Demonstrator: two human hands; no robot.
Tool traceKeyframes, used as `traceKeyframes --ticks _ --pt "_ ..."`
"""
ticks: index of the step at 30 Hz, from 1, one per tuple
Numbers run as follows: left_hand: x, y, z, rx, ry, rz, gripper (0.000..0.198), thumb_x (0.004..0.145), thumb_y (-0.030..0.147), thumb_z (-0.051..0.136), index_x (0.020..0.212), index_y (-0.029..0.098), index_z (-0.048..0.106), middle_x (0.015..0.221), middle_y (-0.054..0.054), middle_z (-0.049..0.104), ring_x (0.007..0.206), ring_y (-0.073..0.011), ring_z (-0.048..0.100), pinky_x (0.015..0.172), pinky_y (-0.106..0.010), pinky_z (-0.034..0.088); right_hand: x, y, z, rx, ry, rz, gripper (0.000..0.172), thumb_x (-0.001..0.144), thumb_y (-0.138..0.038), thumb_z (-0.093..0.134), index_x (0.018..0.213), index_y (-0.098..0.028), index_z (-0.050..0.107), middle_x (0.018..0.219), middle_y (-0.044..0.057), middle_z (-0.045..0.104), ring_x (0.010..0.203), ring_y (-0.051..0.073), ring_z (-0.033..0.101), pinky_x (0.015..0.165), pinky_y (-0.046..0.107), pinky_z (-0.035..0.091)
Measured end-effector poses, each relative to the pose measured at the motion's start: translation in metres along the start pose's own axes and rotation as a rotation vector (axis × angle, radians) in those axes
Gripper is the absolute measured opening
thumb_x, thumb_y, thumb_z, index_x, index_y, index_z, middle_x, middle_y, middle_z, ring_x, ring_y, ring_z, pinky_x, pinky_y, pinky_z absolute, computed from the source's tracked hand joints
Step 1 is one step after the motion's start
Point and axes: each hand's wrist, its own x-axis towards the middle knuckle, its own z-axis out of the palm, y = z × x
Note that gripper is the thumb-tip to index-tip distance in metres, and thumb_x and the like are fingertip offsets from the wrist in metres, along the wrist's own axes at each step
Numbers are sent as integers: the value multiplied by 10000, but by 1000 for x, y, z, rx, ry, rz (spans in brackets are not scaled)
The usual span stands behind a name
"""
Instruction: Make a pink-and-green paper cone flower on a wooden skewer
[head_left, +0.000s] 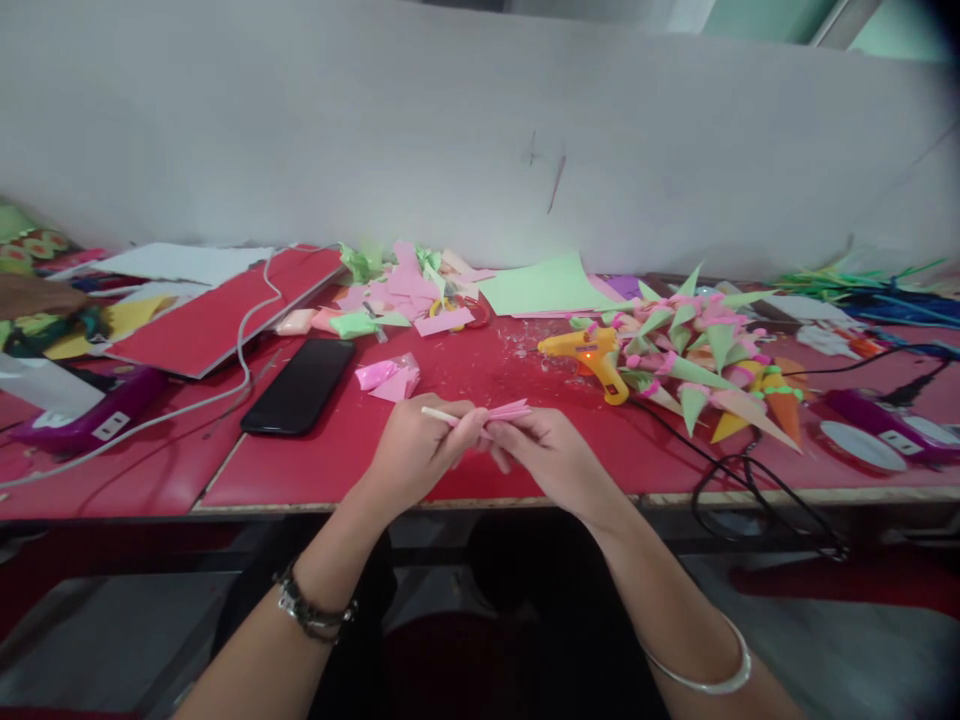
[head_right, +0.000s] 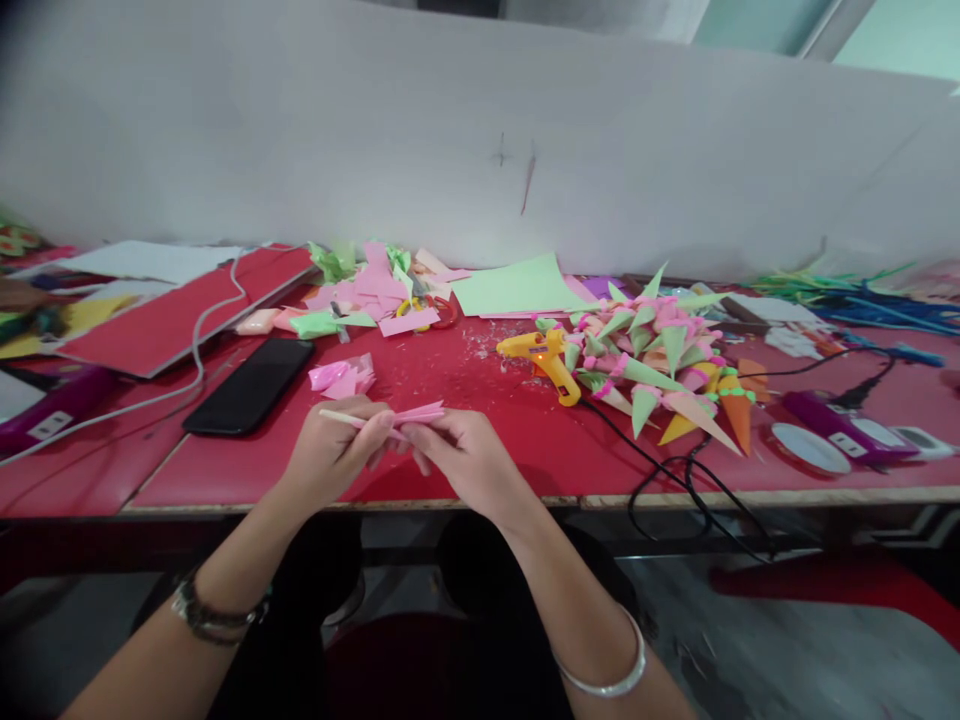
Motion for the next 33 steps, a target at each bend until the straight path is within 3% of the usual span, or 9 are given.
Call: traceKeyframes --ticks 5,10,14,20,25,28,33 --pt "-2 3 3 -153 3 -181 418 865 244 350 471 160 463 402 38 450 378 -57 412 423 -179 300 -4 -3 2 -174 114 -120 256 837 -293 460 749 -167 664 513 -20 542 493 92 502 508 200 384" --pt "-2 4 8 -269 25 -360 437 871 309 327 469 167 423 385 40 398 351 -57 362 388 -184 275 -4 1 9 -326 264 -259 228 825 -286 482 916 -217 679 784 32 699 720 161 638 639 243 473" --pt "-2 1 10 -322 -16 -408 448 875 338 303 485 167 441 387 44 393 359 -59 370 395 -183 280 -3 -1 11 -281 287 -198 203 811 -290 515 889 -218 687 830 30 706 761 170 647 658 248 485" --pt "-1 -1 11 -412 -84 -542 508 869 407 285 442 168 419 364 48 369 347 -60 350 382 -190 266 -4 -9 4 -262 150 -71 263 832 -317 486 722 -165 670 535 -6 611 508 108 554 529 207 416" --pt "1 -1 14 -553 -145 -735 542 873 421 262 414 171 405 294 50 344 293 -64 343 368 -191 272 -6 -3 3 -647 133 -202 235 856 -269 449 772 -158 638 625 10 627 533 98 530 511 204 336" --pt "2 -2 17 -550 -102 -796 547 875 399 270 396 172 405 268 48 333 274 -63 329 352 -190 252 -7 1 8 -955 186 -348 211 860 -189 423 906 -156 626 701 36 656 567 117 548 532 225 330" --pt "0 -9 22 -499 -4 -837 561 858 437 299 371 177 396 271 39 357 284 -73 369 355 -196 275 -7 -3 19 -1289 218 -475 334 839 -52 338 1065 -89 580 606 42 610 495 124 500 521 259 331"
